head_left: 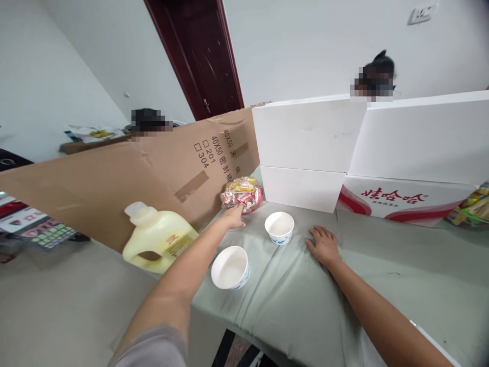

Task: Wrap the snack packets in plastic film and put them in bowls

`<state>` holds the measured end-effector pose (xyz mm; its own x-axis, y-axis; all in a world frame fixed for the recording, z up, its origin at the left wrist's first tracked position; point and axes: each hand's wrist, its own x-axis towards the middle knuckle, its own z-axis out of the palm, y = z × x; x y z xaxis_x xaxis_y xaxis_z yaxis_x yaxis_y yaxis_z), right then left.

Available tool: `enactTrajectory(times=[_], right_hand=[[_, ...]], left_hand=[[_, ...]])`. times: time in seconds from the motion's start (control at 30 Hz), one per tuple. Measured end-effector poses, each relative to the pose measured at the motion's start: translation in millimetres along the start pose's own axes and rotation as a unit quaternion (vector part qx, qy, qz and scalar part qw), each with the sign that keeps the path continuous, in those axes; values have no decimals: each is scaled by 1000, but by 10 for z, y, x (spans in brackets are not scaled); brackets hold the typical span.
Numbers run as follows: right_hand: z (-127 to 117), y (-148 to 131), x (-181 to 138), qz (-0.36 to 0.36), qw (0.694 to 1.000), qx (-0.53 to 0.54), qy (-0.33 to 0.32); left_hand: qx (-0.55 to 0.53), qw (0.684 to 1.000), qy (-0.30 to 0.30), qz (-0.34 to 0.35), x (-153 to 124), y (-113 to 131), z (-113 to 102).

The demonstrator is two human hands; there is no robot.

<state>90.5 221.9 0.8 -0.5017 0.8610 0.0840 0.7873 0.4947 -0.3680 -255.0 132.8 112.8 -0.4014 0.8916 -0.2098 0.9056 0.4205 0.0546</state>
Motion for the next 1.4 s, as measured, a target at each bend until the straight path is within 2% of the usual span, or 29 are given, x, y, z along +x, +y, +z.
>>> enactTrajectory(times=[0.17, 0.3, 0.37, 0.43, 0.53, 0.63, 0.77, 0.87, 0.93, 1.03, 1.17, 1.23, 1.3, 1.37, 1.4], right_hand=[[-275, -230, 92, 33, 998, 44, -24], [-446, -565, -1, -62, 992, 69, -81], [-482, -663, -69, -75, 990, 63, -102], [-521, -654, -124, -54, 992, 51, -99], [-646, -430, -188, -5, 997, 34, -66], [-841, -39, -253, 62, 998, 18, -22], [-1075, 460, -366, 150, 989, 8, 10], [-1152, 629, -484, 194, 980, 27, 22], [-1139, 612, -566, 207, 976, 54, 40], [-1005, 441, -662, 192, 972, 125, 45], [-681, 157, -749, 169, 947, 271, -35], [-537, 74, -804, 173, 920, 342, -85], [-447, 46, -871, 176, 889, 404, -121], [-409, 58, -928, 178, 860, 457, -142], [-401, 69, -946, 180, 846, 479, -149]], left_hand=[[-5, 999, 5, 33, -418, 30, 79], [-8, 999, 8, 50, -561, 128, 122], [-5, 998, 9, 57, -597, 185, 139], [-1, 998, 8, 64, -622, 242, 152], [2, 997, 10, 77, -660, 338, 175], [-2, 995, 14, 99, -730, 494, 217], [-15, 992, 18, 123, -918, 853, 308], [-29, 989, 15, 146, -1132, 1190, 396], [-40, 982, 22, 182, -1297, 1412, 468], [-56, 971, 48, 228, -1558, 1713, 602], [-104, 955, 49, 273, -1915, 1971, 765], [-144, 941, 41, 304, -2052, 1984, 765], [-197, 926, 48, 319, -2097, 1898, 665], [-242, 923, 100, 283, -2001, 1728, 475], [-248, 927, 146, 240, -1898, 1628, 364]])
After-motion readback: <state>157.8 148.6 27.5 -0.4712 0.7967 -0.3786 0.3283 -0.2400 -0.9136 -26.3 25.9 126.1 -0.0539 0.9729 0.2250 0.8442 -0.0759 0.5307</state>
